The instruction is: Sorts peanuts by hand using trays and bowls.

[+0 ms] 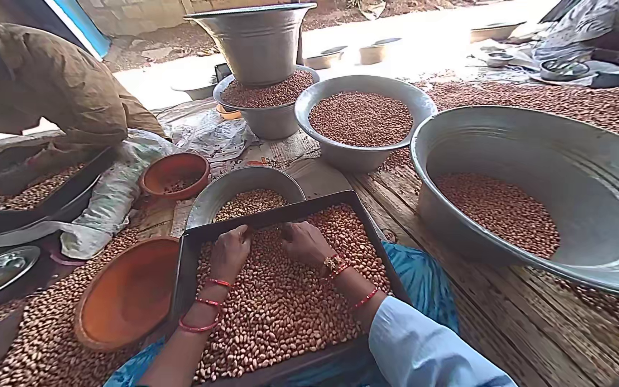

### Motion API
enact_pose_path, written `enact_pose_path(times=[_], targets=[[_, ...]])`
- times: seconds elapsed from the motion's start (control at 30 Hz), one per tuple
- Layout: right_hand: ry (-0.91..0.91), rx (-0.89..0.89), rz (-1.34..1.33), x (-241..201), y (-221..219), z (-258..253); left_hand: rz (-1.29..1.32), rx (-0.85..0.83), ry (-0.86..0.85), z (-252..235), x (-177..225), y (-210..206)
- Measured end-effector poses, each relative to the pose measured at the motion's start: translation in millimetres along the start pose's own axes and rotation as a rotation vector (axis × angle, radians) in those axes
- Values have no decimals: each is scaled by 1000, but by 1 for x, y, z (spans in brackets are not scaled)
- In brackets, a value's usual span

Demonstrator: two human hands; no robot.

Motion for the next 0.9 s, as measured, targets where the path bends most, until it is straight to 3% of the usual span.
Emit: enact_pose_path(times=[0.2, 0.27, 0.33, 0.47, 0.6, 0.7, 0.77, 0.8, 0.83, 0.9], targets=[[-105, 154, -791, 17, 30, -2, -89, 32, -78, 1, 4, -8], [-120, 164, -926, 16, 40, 5, -93, 35, -94, 3, 4, -8], [-109, 158, -826, 15, 45, 14, -86, 46, -119, 4, 4, -8], [-26, 55, -237, -2, 38, 38, -109, 44, -167, 4, 4, -12], [-14, -40, 138, -11, 10, 49, -95, -31, -86, 0, 2, -13], [-11, -49, 243, -15, 2, 52, 326, 9, 85, -4, -14, 2], [-6, -42, 259, -16, 1, 54, 805, -50, 222, 3, -27, 6], [-8, -41, 263, -16, 1, 54, 907, -104, 243, 10, -28, 9], [-9, -40, 267, -16, 1, 54, 875, -153, 219, 18, -30, 12], [-19, -40, 269, -17, 1, 54, 555, -214, 117, 34, -31, 16]])
Point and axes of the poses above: each hand's wrist, its own z-axis away from the middle knuckle, its own y-axis out of the back of the hand, x = y × z, the point moved 9 cm from there along -z, towards the middle knuckle, and after that the axes turned 12 degrees about x, right-handed, at the moved point
